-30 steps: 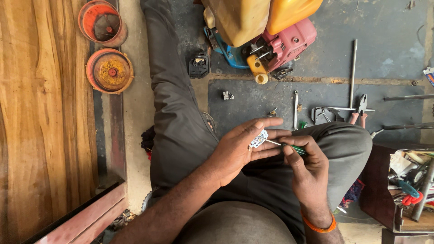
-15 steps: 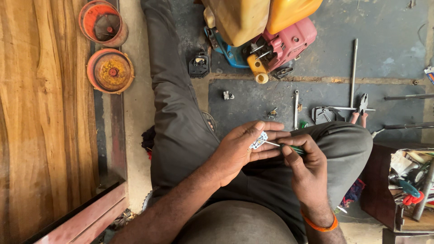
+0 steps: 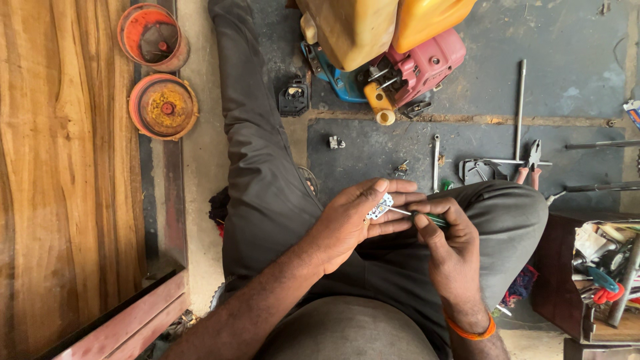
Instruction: The person sits on the floor of a repair workshop servicing the carburetor of a small engine. They use a screwdriver to loosen and tighten screws on the carburetor, handle small screws and metal fittings, turn the carburetor over, and work on its parts while holding it in their lap.
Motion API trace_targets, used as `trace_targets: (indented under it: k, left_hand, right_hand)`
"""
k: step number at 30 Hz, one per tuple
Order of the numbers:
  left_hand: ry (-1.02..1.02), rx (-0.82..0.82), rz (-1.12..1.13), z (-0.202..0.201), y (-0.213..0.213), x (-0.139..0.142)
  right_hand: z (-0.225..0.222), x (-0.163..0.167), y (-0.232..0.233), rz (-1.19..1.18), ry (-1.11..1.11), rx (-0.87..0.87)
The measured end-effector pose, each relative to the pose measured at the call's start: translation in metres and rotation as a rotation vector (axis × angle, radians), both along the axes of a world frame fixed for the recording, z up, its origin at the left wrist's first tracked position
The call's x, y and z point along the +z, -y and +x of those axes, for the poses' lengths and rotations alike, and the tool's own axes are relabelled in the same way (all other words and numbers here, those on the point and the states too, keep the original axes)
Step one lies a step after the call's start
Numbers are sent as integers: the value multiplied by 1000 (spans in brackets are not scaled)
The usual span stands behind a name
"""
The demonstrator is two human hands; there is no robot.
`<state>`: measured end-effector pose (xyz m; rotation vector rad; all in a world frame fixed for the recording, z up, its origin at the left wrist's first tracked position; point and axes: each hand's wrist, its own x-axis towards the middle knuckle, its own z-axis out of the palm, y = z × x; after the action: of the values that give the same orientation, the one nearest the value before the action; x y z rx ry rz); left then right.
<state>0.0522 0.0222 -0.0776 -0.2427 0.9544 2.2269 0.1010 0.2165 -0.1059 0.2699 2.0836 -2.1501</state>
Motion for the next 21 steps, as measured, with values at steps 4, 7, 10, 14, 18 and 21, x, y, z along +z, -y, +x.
trace_targets:
  k: [4, 7, 10, 14, 18, 21]
  left_hand:
    - [40, 28, 43, -3, 3, -2]
    - [-14, 51, 78, -5, 8, -3]
    - [-28, 32, 61, -6, 11, -3]
    - [-8, 67, 84, -4, 11, -4]
    - [33, 109, 23, -3, 9, -6]
    - [57, 118, 20, -3, 10, -9]
  right_hand:
    - [-4, 3, -1, -122, -25, -114]
    - [-8, 5, -9, -212, -31, -187]
    - [-14, 1, -21, -199, -43, -225]
    - [-25, -17, -33, -197, -29, -295]
    - [-31, -38, -44, -164, -35, -342]
    - [-31, -48, -53, -142, -36, -366]
